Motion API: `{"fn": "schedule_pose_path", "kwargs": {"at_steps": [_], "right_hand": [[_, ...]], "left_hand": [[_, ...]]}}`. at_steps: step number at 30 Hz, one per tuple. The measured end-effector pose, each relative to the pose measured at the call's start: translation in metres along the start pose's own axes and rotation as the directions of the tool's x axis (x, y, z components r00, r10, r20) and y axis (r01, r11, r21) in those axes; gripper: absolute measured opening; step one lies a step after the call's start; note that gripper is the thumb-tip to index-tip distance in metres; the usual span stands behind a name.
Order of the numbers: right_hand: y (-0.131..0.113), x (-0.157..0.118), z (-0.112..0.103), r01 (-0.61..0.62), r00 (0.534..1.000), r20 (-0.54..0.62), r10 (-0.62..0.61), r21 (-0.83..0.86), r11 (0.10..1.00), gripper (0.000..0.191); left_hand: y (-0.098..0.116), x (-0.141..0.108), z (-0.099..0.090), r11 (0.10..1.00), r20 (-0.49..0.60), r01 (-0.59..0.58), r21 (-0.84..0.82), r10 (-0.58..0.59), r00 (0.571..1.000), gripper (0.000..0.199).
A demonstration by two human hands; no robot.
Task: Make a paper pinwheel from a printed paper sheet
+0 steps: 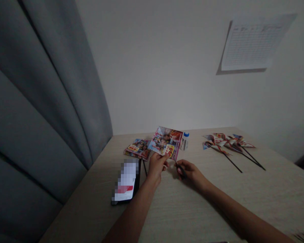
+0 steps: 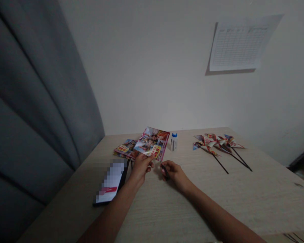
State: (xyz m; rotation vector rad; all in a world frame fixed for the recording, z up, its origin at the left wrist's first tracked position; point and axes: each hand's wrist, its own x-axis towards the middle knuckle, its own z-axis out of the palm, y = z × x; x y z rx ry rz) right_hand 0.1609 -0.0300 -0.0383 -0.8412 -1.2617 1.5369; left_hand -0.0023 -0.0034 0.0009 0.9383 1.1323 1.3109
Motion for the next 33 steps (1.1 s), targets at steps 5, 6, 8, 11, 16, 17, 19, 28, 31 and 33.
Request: {"fn": "schedule_pose_path", "kwargs": {"at_steps": [5,6,8,11,16,17,19,28,31,33], "right_hand": [[0.003,0.001,-0.002,0.004,1.000,0.000,-0.004,-0.034,0.999,0.045],[0.005,0.002,-0.002,0.007,1.000,-0.005,-0.008,-0.043,0.999,0.045],[0.009,0.002,-0.004,0.017,1.000,-0.022,-0.018,-0.072,0.997,0.044],[0.011,0.002,-0.005,0.029,0.998,-0.052,-0.039,-0.176,0.984,0.041],[0.009,0.000,-0.004,0.032,0.996,-0.070,-0.058,-0.321,0.947,0.036],[0.009,0.000,-0.004,0.040,0.995,-0.069,-0.066,-0.334,0.942,0.036],[0.008,0.000,-0.004,0.061,0.994,-0.064,-0.089,-0.351,0.934,0.035],[0.000,-0.002,-0.001,0.072,0.997,-0.015,-0.080,-0.295,0.953,0.041],[0.003,0.000,-0.001,0.062,0.997,-0.020,-0.069,-0.256,0.965,0.044],[0.006,0.001,-0.002,0.056,0.998,-0.011,-0.059,-0.222,0.973,0.045]], "left_hand": [[0.002,0.001,0.000,0.999,-0.014,0.028,-0.017,-0.028,1.000,0.035],[0.003,0.001,0.000,0.999,-0.019,0.042,-0.030,-0.043,0.999,0.035],[0.003,0.001,0.000,0.995,-0.029,0.071,-0.064,-0.073,0.997,0.037],[0.003,0.001,-0.001,0.992,-0.055,0.083,-0.097,-0.088,0.995,0.041],[0.001,0.003,0.000,0.995,-0.101,0.045,-0.089,-0.054,0.993,0.045],[0.001,0.003,0.000,0.996,-0.099,0.038,-0.085,-0.046,0.994,0.046],[0.000,0.003,0.000,0.996,-0.087,0.026,-0.081,-0.033,0.996,0.047],[0.000,0.004,-0.001,0.997,-0.075,-0.030,-0.065,0.025,0.997,0.046],[0.001,0.003,0.000,0.997,-0.064,-0.049,-0.052,0.046,0.997,0.046],[0.001,0.003,0.000,0.998,-0.053,-0.058,-0.039,0.056,0.997,0.046]]}}
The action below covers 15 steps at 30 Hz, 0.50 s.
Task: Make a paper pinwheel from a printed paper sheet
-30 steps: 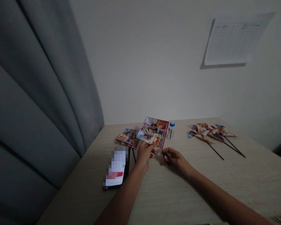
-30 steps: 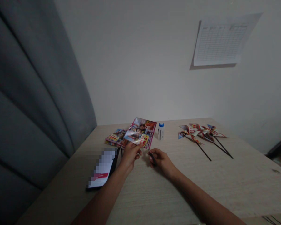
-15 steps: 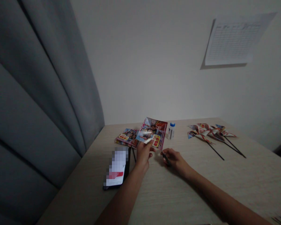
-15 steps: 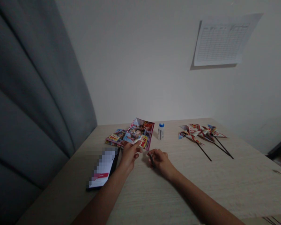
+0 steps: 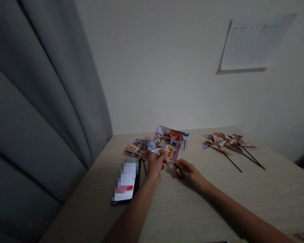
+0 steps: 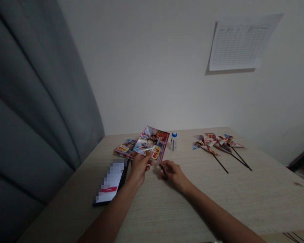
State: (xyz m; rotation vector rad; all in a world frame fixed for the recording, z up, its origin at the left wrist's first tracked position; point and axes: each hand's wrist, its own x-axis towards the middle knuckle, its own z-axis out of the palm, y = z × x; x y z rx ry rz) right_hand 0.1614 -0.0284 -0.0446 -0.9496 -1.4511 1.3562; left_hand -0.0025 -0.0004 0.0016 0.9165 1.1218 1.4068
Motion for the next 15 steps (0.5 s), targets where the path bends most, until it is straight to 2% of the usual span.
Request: {"fn": "schedule_pose_path", "kwargs": {"at_steps": [10,15], "right_hand": [[0.0008,0.0010,0.0020,-0.029,1.000,0.013,0.028,0.149,0.988,0.047],[0.0013,0.0015,0.0023,-0.021,1.000,0.007,0.020,0.145,0.989,0.046]], "left_hand": [[0.0009,-0.0009,0.0008,1.000,0.007,-0.015,0.016,0.015,1.000,0.044],[0.0009,-0.0003,0.0006,1.000,-0.004,0.001,0.014,-0.001,1.000,0.047]]}}
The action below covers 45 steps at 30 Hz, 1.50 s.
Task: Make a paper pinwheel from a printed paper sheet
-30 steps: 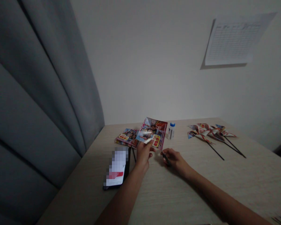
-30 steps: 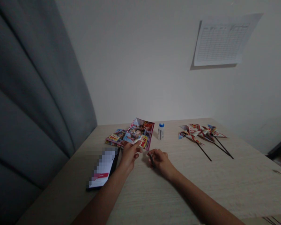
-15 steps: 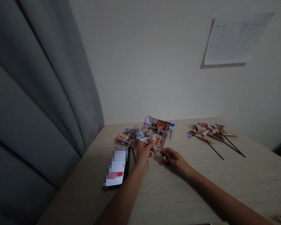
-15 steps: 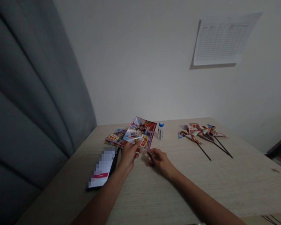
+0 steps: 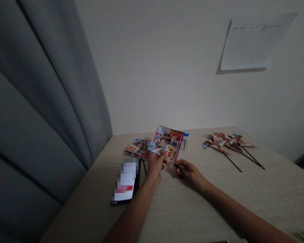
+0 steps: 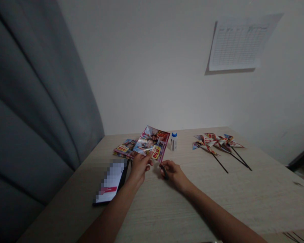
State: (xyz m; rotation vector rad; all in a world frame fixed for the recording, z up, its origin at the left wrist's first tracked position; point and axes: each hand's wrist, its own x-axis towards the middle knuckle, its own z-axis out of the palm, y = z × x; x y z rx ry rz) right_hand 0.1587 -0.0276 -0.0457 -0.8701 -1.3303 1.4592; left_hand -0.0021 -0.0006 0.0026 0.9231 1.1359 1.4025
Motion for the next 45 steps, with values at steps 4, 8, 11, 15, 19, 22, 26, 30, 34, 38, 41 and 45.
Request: {"fn": "schedule_pose_path", "kwargs": {"at_steps": [4,8,11,15,19,22,26,30,34,38,41,45], "right_hand": [[0.001,0.000,-0.001,0.003,1.000,0.013,-0.003,0.013,1.000,0.046],[0.002,0.000,-0.002,0.001,1.000,0.008,-0.001,0.009,1.000,0.048],[0.003,0.001,-0.002,-0.007,1.000,0.003,0.007,0.008,1.000,0.048],[0.003,0.001,-0.002,-0.005,1.000,0.010,0.005,-0.013,1.000,0.047],[0.001,0.001,-0.003,0.007,1.000,0.011,-0.006,-0.038,0.999,0.049],[0.000,0.001,-0.002,0.002,1.000,0.010,-0.002,-0.011,1.000,0.051],[-0.003,0.001,-0.001,-0.002,1.000,-0.012,0.002,0.013,1.000,0.052],[-0.005,0.000,0.000,-0.007,1.000,-0.021,0.007,0.019,1.000,0.051],[-0.007,0.000,0.001,-0.011,1.000,-0.023,0.011,0.018,1.000,0.051],[-0.008,0.000,0.001,-0.017,1.000,-0.016,0.017,0.001,1.000,0.051],[-0.007,0.000,0.001,-0.012,1.000,-0.029,0.013,0.017,1.000,0.051],[-0.006,0.001,0.002,-0.009,0.999,-0.031,0.010,0.024,1.000,0.051]], "left_hand": [[0.000,0.001,0.000,1.000,0.008,-0.001,-0.006,0.001,1.000,0.049],[0.000,0.000,0.000,1.000,0.008,-0.005,-0.002,0.005,1.000,0.047],[0.001,-0.001,0.000,1.000,0.005,0.002,-0.005,-0.002,1.000,0.045],[0.001,-0.001,0.000,1.000,0.001,0.002,-0.006,-0.002,1.000,0.046],[0.001,0.000,0.000,1.000,0.002,-0.002,-0.012,0.002,1.000,0.048],[0.001,0.000,0.000,1.000,0.005,-0.002,-0.016,0.002,1.000,0.049],[0.002,-0.002,0.002,1.000,0.021,0.012,-0.013,-0.011,1.000,0.047],[0.002,-0.003,0.003,1.000,0.024,0.015,-0.013,-0.015,1.000,0.046],[0.001,-0.003,0.002,1.000,0.026,0.011,-0.022,-0.010,1.000,0.046],[0.001,-0.003,0.001,1.000,0.036,0.012,-0.017,-0.012,0.999,0.044],[0.000,-0.003,0.002,1.000,0.039,0.013,-0.009,-0.013,0.999,0.046],[0.000,-0.003,0.002,1.000,0.026,0.011,-0.014,-0.010,1.000,0.046]]}}
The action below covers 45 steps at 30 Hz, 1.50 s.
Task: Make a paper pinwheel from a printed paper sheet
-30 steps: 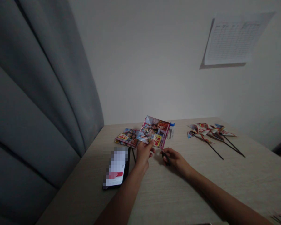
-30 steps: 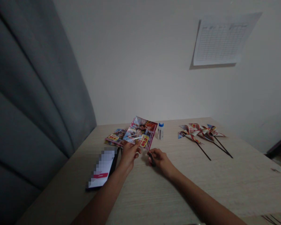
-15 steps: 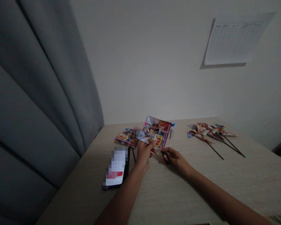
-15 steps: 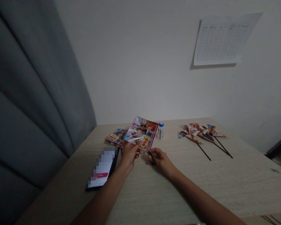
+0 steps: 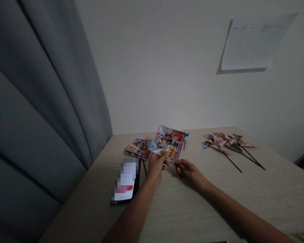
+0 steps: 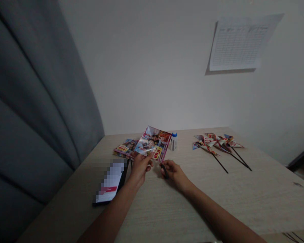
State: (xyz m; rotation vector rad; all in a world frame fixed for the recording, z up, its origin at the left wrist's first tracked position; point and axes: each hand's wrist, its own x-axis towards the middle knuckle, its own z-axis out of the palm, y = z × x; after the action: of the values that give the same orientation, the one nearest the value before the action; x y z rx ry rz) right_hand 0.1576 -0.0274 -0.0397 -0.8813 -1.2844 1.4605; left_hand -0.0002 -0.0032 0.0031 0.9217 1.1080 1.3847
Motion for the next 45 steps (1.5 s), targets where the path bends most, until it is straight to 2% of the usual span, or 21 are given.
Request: {"fn": "schedule_pose_path", "kwargs": {"at_steps": [10,17,22,38,45], "right_hand": [[-0.004,-0.001,-0.001,-0.006,1.000,0.019,0.007,-0.026,1.000,0.049],[0.005,0.001,-0.002,-0.002,1.000,0.015,0.001,0.034,0.999,0.048],[0.002,0.000,-0.001,-0.034,0.999,0.020,0.033,0.031,0.999,0.048],[0.001,0.000,-0.002,-0.043,0.999,0.008,0.043,0.042,0.998,0.051],[0.009,0.002,-0.004,0.016,1.000,0.004,-0.016,-0.041,0.999,0.051]], "left_hand": [[-0.001,0.001,-0.001,1.000,0.017,0.018,-0.013,-0.018,1.000,0.045],[-0.001,0.001,-0.001,1.000,0.019,0.017,-0.011,-0.017,1.000,0.043],[-0.001,0.002,-0.001,1.000,0.018,0.013,-0.004,-0.013,1.000,0.041],[0.002,0.000,0.000,0.998,-0.007,0.046,-0.034,-0.047,0.999,0.046],[0.002,-0.001,-0.001,0.998,-0.008,0.055,-0.020,-0.056,0.998,0.049]]}}
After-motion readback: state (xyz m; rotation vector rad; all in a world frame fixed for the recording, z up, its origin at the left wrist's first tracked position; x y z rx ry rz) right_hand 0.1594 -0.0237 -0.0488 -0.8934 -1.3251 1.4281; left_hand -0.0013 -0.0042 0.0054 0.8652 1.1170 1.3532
